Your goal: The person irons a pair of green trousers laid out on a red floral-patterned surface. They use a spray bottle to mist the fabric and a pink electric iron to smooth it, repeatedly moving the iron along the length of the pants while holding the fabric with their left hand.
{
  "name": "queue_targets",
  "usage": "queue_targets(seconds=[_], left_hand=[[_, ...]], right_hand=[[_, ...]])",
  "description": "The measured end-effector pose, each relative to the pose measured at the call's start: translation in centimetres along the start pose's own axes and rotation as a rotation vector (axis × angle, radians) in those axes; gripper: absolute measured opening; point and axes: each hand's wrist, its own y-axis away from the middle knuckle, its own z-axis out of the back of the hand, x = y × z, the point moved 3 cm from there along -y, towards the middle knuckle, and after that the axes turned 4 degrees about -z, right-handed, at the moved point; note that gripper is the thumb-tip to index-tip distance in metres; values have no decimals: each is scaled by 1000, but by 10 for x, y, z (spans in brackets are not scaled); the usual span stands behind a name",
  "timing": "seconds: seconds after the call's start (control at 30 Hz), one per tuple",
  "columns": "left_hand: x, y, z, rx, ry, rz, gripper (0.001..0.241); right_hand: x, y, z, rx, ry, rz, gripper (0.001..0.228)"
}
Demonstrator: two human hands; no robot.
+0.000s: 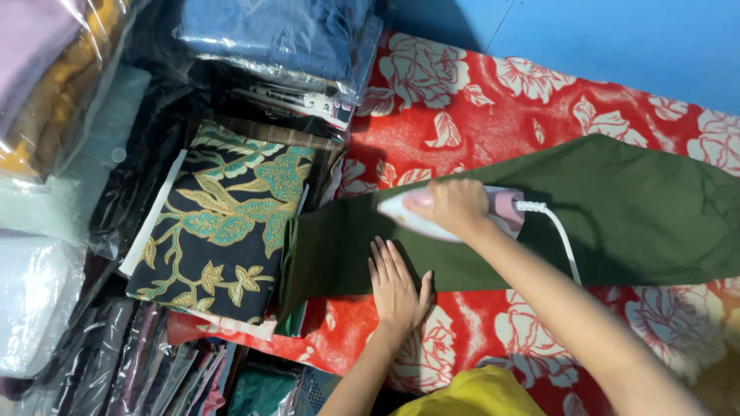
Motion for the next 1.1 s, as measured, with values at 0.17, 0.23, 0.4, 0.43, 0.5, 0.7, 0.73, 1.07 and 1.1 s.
queue_targets(seconds=[0.17,0.23,0.4,0.43,0.5,0.7,0.73,1.07,1.1], left_hand=[[0,1,1,-9,21,0,105],[0,0,2,-17,27,0,106],[1,-2,0,-21,60,17,111],[0,1,2,-15,61,17,111],[0,0,8,-73,152,24,107],[4,0,9,-151,276,23,93],[2,7,8,-144,278,26,93],[7,6,7,-204,354,8,86],[7,4,7,-226,397,9,84]], right_hand=[[-3,-13,-12,24,23,-45,76],[2,-13,-9,5,35,-85,78],[16,-12,-4,99,1,-18,76],[18,-14,-9,105,0,-20,76],[20,-26,-14,56,20,-129,76],[20,-9,3,118,23,-73,71],[15,-7,-3,127,22,-73,71],[-13,5,14,145,-22,-164,70],[-21,-1,17,109,6,-210,66]])
